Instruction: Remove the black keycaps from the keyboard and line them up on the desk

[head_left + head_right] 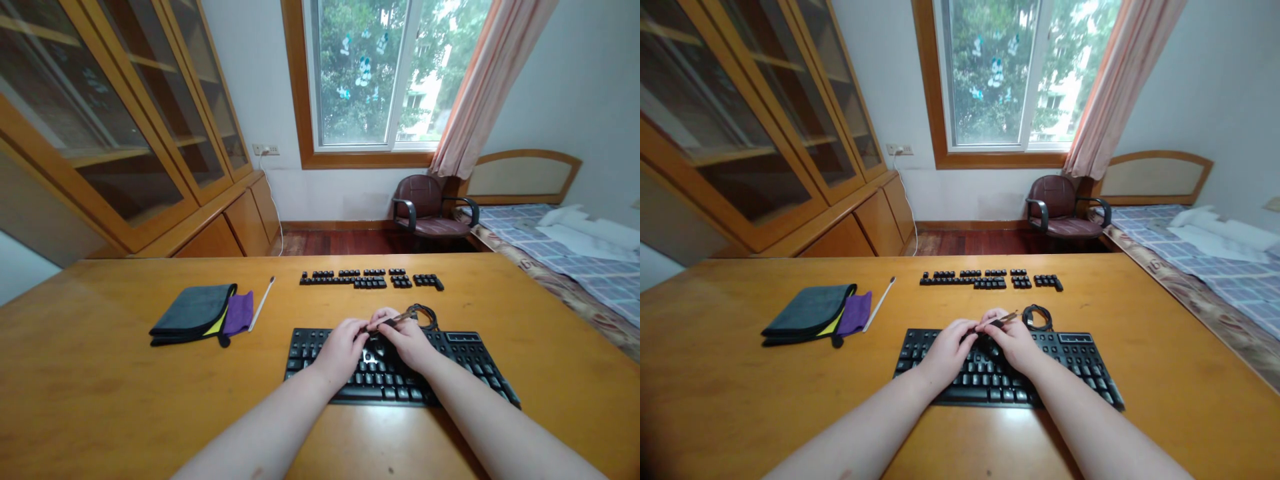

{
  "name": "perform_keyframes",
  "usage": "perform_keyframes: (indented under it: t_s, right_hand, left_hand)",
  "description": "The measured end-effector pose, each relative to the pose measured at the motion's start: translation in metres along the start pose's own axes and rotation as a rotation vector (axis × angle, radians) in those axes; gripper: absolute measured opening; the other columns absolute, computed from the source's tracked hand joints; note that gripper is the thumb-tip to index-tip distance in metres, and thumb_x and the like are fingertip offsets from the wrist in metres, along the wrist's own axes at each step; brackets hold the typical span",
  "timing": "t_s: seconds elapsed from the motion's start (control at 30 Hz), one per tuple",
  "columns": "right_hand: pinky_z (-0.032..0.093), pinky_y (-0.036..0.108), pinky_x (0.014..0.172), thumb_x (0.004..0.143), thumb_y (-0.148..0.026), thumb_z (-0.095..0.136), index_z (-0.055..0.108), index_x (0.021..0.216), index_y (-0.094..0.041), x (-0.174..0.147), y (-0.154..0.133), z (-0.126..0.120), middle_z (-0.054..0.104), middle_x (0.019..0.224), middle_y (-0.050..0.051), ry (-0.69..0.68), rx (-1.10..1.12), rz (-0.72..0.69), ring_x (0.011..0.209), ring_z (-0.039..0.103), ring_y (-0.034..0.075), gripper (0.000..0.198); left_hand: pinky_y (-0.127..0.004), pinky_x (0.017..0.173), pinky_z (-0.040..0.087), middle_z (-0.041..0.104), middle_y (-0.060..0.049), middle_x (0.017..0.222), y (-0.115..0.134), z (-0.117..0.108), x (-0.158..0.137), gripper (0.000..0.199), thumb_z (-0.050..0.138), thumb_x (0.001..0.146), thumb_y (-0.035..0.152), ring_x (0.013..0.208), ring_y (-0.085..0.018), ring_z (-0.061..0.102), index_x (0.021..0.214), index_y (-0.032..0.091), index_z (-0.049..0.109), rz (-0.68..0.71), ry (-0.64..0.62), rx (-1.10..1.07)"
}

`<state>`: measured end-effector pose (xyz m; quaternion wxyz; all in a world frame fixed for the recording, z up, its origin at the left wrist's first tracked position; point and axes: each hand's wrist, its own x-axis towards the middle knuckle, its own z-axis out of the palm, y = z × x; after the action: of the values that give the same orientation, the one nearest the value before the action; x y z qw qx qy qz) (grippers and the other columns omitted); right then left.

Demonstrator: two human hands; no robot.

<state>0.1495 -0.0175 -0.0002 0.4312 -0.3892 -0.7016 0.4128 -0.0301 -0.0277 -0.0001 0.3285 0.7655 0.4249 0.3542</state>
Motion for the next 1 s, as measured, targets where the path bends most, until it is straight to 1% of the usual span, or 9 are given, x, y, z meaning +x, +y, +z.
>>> perform_keyframes:
  t_s: [0.13,0.23,0.33,0.43,0.57,0.77,0.9,1.0]
  right_hand:
    - [0.047,0.033,0.081,0.087,-0.032,0.052,0.07,0.088,-0.022,-0.003,0.001,0.003,0.062,0.089,0.006,0.075,-0.08,-0.048,0.088,0.059,0.018,0.021]
    - [0.05,0.032,0.08,0.086,-0.029,0.054,0.069,0.092,-0.024,-0.005,0.001,0.003,0.066,0.088,0.005,0.112,-0.13,-0.137,0.086,0.062,0.018,0.017]
    - [0.051,0.033,0.081,0.086,-0.027,0.055,0.068,0.096,-0.025,-0.007,0.001,0.002,0.069,0.091,0.005,0.12,-0.196,-0.217,0.088,0.063,0.018,0.017]
    - [0.052,0.034,0.082,0.085,-0.028,0.056,0.068,0.1,-0.026,-0.008,0.001,0.0,0.069,0.095,0.006,0.093,-0.275,-0.272,0.09,0.064,0.018,0.019]
    - [0.053,0.032,0.081,0.084,-0.029,0.058,0.067,0.104,-0.028,-0.01,-0.001,-0.002,0.068,0.1,0.006,0.037,-0.325,-0.326,0.091,0.064,0.018,0.022]
    - [0.051,0.032,0.085,0.084,-0.026,0.057,0.064,0.11,-0.028,-0.012,-0.003,-0.005,0.064,0.106,0.007,-0.049,-0.386,-0.341,0.096,0.061,0.019,0.026]
    - [0.051,0.031,0.083,0.083,-0.022,0.058,0.063,0.11,-0.027,-0.012,0.0,-0.004,0.062,0.106,0.008,-0.052,-0.381,-0.384,0.096,0.06,0.018,0.028]
    - [0.051,0.032,0.082,0.082,-0.021,0.058,0.063,0.108,-0.026,-0.011,-0.001,-0.003,0.062,0.104,0.008,-0.047,-0.386,-0.387,0.095,0.06,0.018,0.028]
  left_hand:
    - [-0.033,0.088,0.046,0.064,-0.004,0.101,-0.002,0.001,0.001,0.023,0.052,0.083,0.021,0.095,-0.018,0.057,0.104,0.021,0.062,-0.04,0.057,-0.019]
    - [-0.032,0.084,0.047,0.065,-0.004,0.097,-0.005,0.001,0.002,0.023,0.057,0.08,0.024,0.091,-0.018,0.059,0.102,0.02,0.063,-0.102,0.104,-0.061]
    - [-0.032,0.086,0.048,0.066,-0.005,0.099,-0.007,0.001,0.004,0.024,0.057,0.08,0.027,0.092,-0.018,0.06,0.102,0.019,0.063,-0.137,0.119,-0.163]
    - [-0.033,0.088,0.047,0.067,-0.005,0.1,-0.006,-0.001,0.006,0.022,0.054,0.082,0.028,0.094,-0.018,0.061,0.099,0.019,0.065,-0.185,0.127,-0.273]
    - [-0.034,0.087,0.048,0.068,-0.006,0.096,-0.006,-0.002,0.008,0.019,0.056,0.079,0.026,0.092,-0.018,0.062,0.094,0.017,0.065,-0.241,0.11,-0.427]
    - [-0.032,0.083,0.048,0.067,-0.006,0.087,-0.007,-0.004,0.011,0.016,0.063,0.073,0.022,0.083,-0.016,0.063,0.086,0.014,0.061,-0.289,0.078,-0.658]
    - [-0.031,0.081,0.048,0.066,-0.005,0.083,-0.008,-0.004,0.011,0.016,0.065,0.07,0.021,0.081,-0.015,0.062,0.083,0.014,0.059,-0.287,0.101,-0.672]
    - [-0.033,0.085,0.047,0.066,-0.005,0.089,-0.008,-0.003,0.01,0.018,0.064,0.071,0.019,0.085,-0.016,0.062,0.087,0.014,0.06,-0.27,0.114,-0.644]
